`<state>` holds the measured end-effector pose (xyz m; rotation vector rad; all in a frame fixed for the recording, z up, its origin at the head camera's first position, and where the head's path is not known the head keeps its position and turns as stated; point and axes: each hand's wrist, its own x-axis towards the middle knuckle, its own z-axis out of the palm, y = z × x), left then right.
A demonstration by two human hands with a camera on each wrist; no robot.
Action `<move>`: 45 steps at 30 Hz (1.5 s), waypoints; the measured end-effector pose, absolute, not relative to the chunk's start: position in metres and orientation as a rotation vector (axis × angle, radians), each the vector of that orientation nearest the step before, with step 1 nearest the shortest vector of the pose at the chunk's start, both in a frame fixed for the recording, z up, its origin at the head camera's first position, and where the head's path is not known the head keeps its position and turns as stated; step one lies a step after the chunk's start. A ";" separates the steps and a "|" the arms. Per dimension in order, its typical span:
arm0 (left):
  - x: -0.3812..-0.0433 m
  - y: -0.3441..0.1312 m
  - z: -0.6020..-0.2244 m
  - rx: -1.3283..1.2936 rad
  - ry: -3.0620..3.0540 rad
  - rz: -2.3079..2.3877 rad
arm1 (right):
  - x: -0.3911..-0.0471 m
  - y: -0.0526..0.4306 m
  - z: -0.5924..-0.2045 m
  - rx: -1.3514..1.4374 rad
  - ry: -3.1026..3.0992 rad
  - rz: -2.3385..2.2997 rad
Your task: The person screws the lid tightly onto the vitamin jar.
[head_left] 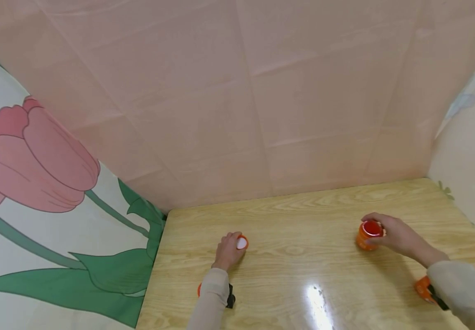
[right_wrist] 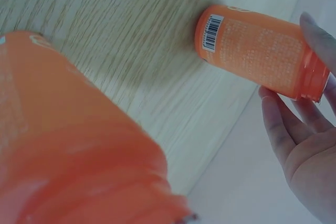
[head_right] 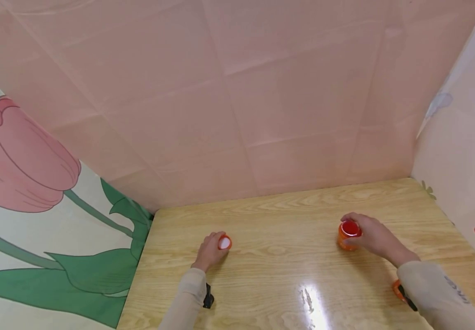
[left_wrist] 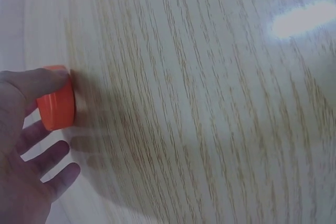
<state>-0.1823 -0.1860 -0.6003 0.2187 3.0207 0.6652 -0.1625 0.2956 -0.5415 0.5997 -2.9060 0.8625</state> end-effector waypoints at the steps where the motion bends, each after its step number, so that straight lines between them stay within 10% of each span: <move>1: -0.182 -0.186 -0.600 0.224 3.015 0.674 | -0.162 0.295 -0.541 0.600 -2.907 0.859; 45: -0.172 -0.181 -0.597 0.342 2.906 0.733 | -0.142 0.273 -0.547 0.618 -2.887 0.925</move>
